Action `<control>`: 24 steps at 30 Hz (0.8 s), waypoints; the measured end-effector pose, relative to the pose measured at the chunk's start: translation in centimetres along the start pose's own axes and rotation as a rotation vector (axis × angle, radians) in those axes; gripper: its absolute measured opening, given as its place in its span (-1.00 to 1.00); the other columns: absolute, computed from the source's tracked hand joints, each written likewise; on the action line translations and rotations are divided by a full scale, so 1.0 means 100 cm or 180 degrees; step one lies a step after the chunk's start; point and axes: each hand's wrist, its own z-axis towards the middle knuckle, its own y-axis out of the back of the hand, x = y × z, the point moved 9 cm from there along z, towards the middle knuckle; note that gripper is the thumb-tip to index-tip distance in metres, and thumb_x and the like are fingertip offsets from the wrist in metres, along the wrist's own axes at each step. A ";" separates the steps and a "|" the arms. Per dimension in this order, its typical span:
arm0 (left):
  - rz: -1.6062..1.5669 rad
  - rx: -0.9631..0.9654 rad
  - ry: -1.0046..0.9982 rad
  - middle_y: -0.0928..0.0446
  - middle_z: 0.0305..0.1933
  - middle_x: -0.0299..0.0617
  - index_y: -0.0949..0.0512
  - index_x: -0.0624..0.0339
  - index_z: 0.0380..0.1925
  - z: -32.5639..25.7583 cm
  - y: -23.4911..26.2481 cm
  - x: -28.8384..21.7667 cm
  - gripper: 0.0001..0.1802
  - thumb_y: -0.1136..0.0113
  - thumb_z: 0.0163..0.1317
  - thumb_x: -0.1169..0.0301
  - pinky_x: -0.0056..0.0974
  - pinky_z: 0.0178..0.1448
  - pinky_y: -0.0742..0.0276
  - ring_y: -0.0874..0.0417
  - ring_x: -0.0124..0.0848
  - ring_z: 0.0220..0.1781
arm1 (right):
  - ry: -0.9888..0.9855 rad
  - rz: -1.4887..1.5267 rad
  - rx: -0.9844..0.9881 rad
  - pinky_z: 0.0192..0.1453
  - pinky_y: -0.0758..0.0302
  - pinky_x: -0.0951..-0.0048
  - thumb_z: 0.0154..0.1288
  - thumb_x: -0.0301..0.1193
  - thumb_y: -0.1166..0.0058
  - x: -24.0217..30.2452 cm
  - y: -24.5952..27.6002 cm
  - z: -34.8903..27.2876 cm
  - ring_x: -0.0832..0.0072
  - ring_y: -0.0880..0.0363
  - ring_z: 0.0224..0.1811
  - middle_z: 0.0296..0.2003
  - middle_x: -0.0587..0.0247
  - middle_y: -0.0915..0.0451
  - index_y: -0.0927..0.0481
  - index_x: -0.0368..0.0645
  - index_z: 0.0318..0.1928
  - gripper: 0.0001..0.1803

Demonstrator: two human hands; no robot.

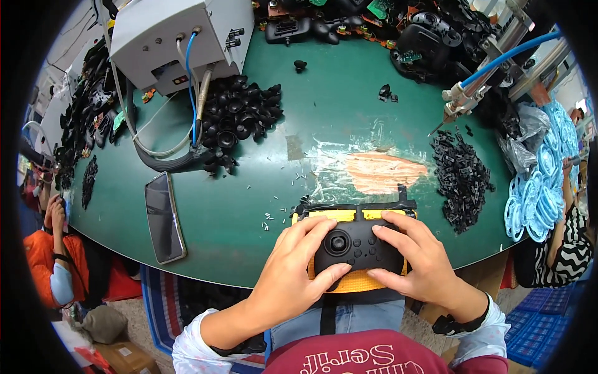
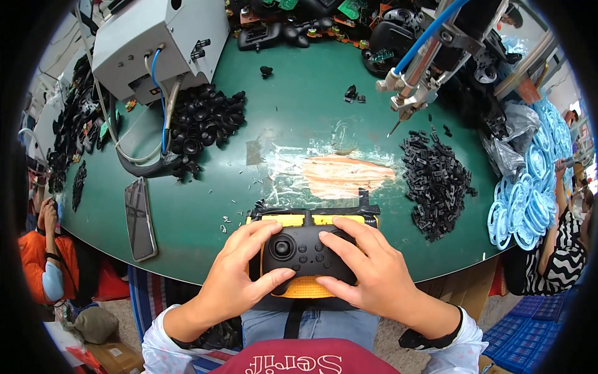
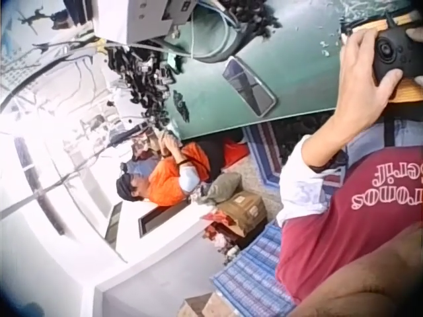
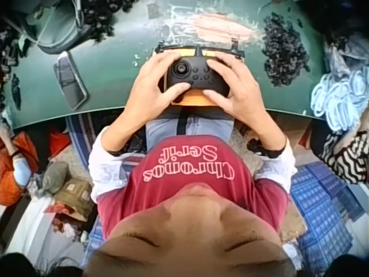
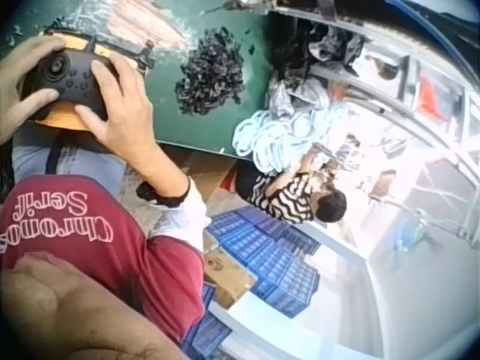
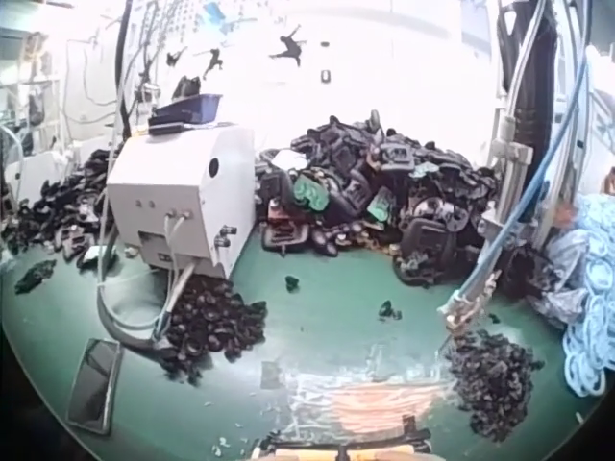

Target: Assemble internal and external components of a hand-held electronic controller using hand tools.

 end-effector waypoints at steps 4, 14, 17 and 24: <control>0.0123 0.0112 0.0117 -0.43 0.18 0.06 -0.37 0.30 0.23 0.002 -0.004 -0.002 -0.27 -0.46 0.05 0.37 -0.09 0.31 -0.36 -0.45 -0.04 0.23 | -0.0222 0.0377 0.0298 0.26 -0.40 0.15 0.04 -0.23 -0.43 -0.014 0.000 -0.001 0.03 -0.48 0.16 0.21 -0.02 -0.44 -0.43 -0.20 0.23 -0.25; 0.0668 -0.0248 -0.0608 -0.34 0.07 0.05 -0.43 0.31 0.14 -0.017 -0.005 -0.050 -0.26 -0.51 -0.12 0.54 -0.19 0.16 -0.42 -0.47 -0.10 0.07 | -0.0265 0.1562 -0.0719 0.06 -0.53 0.31 0.07 -0.52 -0.38 0.004 0.015 -0.014 0.19 -0.56 0.02 0.01 -0.04 -0.52 -0.51 -0.26 0.11 -0.45; -0.0881 -0.0361 -0.0366 -0.53 -0.01 0.04 -0.51 0.34 -0.05 -0.018 -0.008 -0.041 -0.54 -0.44 0.02 0.54 -0.21 0.11 -0.51 -0.60 -0.16 0.03 | -0.0101 0.1794 -0.0790 0.04 -0.56 0.32 0.07 -0.55 -0.37 0.012 0.011 -0.022 0.20 -0.62 -0.06 -0.07 -0.03 -0.60 -0.55 -0.29 0.01 -0.55; -0.0511 -0.0804 -0.0650 -0.62 -0.14 0.05 -0.56 0.38 -0.16 -0.022 -0.004 -0.054 -0.66 -0.39 0.03 0.58 -0.22 0.00 -0.58 -0.67 -0.13 -0.12 | 0.0073 0.1695 -0.1074 0.00 -0.57 0.31 0.03 -0.58 -0.37 0.014 0.015 -0.021 0.20 -0.66 -0.13 -0.16 0.02 -0.65 -0.58 -0.26 -0.10 -0.62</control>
